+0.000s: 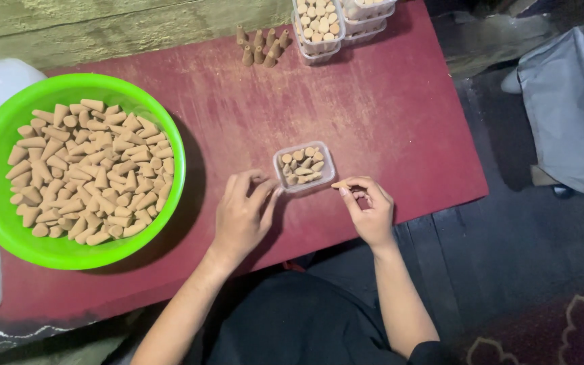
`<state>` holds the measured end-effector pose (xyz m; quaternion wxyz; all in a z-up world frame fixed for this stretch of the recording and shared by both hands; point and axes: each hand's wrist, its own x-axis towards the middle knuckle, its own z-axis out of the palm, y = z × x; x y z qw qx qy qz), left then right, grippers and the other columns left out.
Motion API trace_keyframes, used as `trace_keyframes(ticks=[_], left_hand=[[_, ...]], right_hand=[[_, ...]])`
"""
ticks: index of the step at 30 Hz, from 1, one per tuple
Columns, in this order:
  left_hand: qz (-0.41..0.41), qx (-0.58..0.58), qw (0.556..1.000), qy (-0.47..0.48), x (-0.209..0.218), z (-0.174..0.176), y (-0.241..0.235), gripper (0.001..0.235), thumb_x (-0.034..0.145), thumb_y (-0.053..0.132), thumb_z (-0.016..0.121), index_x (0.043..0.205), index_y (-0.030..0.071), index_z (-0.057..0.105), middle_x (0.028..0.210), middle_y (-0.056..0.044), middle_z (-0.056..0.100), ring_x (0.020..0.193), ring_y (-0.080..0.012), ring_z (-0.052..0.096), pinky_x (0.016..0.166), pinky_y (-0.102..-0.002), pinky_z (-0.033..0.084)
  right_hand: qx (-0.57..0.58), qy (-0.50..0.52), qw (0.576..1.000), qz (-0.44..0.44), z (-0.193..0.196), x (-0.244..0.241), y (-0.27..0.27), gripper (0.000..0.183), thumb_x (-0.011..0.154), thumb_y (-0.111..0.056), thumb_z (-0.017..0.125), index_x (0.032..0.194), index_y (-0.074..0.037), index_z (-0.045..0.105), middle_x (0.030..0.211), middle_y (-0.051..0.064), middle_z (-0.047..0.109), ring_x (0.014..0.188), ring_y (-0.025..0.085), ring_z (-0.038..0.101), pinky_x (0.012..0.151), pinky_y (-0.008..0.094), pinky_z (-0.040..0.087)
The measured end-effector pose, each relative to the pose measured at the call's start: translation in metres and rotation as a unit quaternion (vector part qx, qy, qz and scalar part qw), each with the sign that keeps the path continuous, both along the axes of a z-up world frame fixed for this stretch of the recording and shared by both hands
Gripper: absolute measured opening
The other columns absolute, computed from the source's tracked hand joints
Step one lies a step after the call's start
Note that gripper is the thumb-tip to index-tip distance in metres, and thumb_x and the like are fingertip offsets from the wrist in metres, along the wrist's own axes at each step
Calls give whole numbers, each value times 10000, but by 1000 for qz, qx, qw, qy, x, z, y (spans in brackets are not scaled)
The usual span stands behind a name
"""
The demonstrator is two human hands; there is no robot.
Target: Packaging incense cones from a large bowl into small plastic containers.
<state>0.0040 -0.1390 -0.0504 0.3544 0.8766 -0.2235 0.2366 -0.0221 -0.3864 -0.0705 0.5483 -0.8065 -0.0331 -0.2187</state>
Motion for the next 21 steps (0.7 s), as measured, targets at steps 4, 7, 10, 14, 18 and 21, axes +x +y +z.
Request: trace_keyframes(ticks=[4, 7, 10, 14, 18, 21], left_hand=[[-44, 24, 998, -32, 21, 22, -15, 205, 832, 126, 818, 1026, 122, 751, 997, -77, 606, 896, -296, 633, 771, -390, 556], [-104, 57, 993, -19, 40, 26, -26, 130, 866, 142, 772, 995, 122, 759, 956, -94, 590, 870, -331, 609, 718, -421, 532], [-131, 121, 984, -17, 54, 19, -36, 107, 872, 165, 735, 972, 145, 767, 975, -66, 559, 869, -284, 560, 710, -387, 484], [-145, 170, 975, -8, 55, 18, -38, 158, 844, 137, 705, 983, 148, 779, 953, -70, 567, 878, -291, 562, 691, -384, 473], [-153, 217, 964, -16, 53, 16, -32, 245, 791, 134, 688, 1008, 179, 791, 972, -65, 561, 907, -280, 547, 708, -366, 478], [-156, 219, 962, -36, 53, 18, -31, 213, 833, 130, 629, 969, 193, 781, 946, -57, 515, 890, -276, 527, 683, -363, 454]], right_hand=[[-3, -4, 1000, 9, -3, 0, -3, 99, 928, 32, 766, 1007, 11, 709, 947, 165, 730, 758, 230, 716, 614, 312, 609], [1, 0, 1000, 9, -5, -1, -6, 102, 926, 33, 769, 1005, 20, 705, 946, 174, 726, 769, 243, 725, 618, 324, 615], [2, -1, 1000, 4, -4, -1, -7, 105, 920, 48, 764, 999, 24, 699, 938, 181, 725, 767, 247, 733, 601, 325, 612], [12, -1, 1000, 7, -6, -1, -11, 105, 923, 46, 760, 1006, 23, 700, 954, 176, 727, 775, 236, 736, 597, 318, 608], [15, 4, 1000, 17, -7, -1, -13, 108, 926, 41, 757, 1017, 25, 703, 961, 176, 732, 783, 235, 740, 601, 314, 603], [19, -3, 999, 27, -3, 1, -14, 109, 923, 40, 762, 1015, 29, 705, 935, 168, 725, 758, 220, 724, 590, 305, 591]])
